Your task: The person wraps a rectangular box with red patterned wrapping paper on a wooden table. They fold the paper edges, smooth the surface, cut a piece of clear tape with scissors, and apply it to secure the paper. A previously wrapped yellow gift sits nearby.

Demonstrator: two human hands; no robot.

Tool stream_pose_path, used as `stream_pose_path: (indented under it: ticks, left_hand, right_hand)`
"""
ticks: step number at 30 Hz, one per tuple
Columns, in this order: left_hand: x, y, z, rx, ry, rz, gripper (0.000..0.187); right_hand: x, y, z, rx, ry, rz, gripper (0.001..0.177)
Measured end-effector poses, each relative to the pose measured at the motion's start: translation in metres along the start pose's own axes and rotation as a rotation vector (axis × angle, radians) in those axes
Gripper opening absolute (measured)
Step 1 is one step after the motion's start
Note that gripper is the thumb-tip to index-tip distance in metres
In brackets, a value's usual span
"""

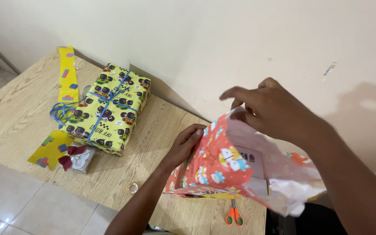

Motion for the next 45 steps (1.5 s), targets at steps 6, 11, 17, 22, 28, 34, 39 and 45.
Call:
stream_pose_path:
  ticks: [6, 11, 17, 22, 28, 34, 39, 45]
  left_hand:
    - [0.008, 0.009, 0.006, 0.037, -0.044, 0.032, 0.033]
    - [0.011, 0.021, -0.003, 0.087, -0.082, 0.140, 0.029]
    - [0.000, 0.025, -0.006, 0.066, -0.127, 0.235, 0.024]
    - [-0.009, 0.025, -0.010, 0.042, -0.146, 0.266, 0.021]
    - [-0.016, 0.023, -0.012, 0.087, -0.236, 0.278, 0.023]
    - [-0.021, 0.014, -0.008, 0.162, -0.220, 0.232, 0.032]
    - [-0.026, 0.014, -0.006, 0.366, -0.195, 0.162, 0.035]
    - [-0.024, 0.023, -0.013, 0.388, -0.047, 0.161, 0.035]
  right_hand:
    - [-0.086, 0.025, 0.016, 0.262, -0.197, 0.261, 0.064]
    - [-0.162, 0.002, 0.034, 0.249, -0.365, 0.087, 0.083]
    - [-0.173, -0.029, 0.050, 0.226, -0.501, -0.313, 0.074]
    - [-0.153, -0.030, 0.041, 0.215, -0.721, -0.398, 0.036]
    - [-0.147, -0.010, 0.034, 0.200, -0.821, -0.190, 0.029]
    - [-0.174, -0.031, 0.061, 0.531, -0.925, 0.159, 0.042]
    - [-0.258, -0.112, 0.086, 0.659, -0.813, 0.813, 0.036]
    - [-0.303, -0.350, 0.007, 1.224, -0.989, 0.733, 0.046]
Point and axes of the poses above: each hand's wrist, its own x-axis towards the middle knuckle, its own y-axis out of the back of the hand, z = x × y, the point moved 3 cm from there along x, towards the middle knuckle, and after that the axes turned 13 degrees about y, right-handed, at the moved point
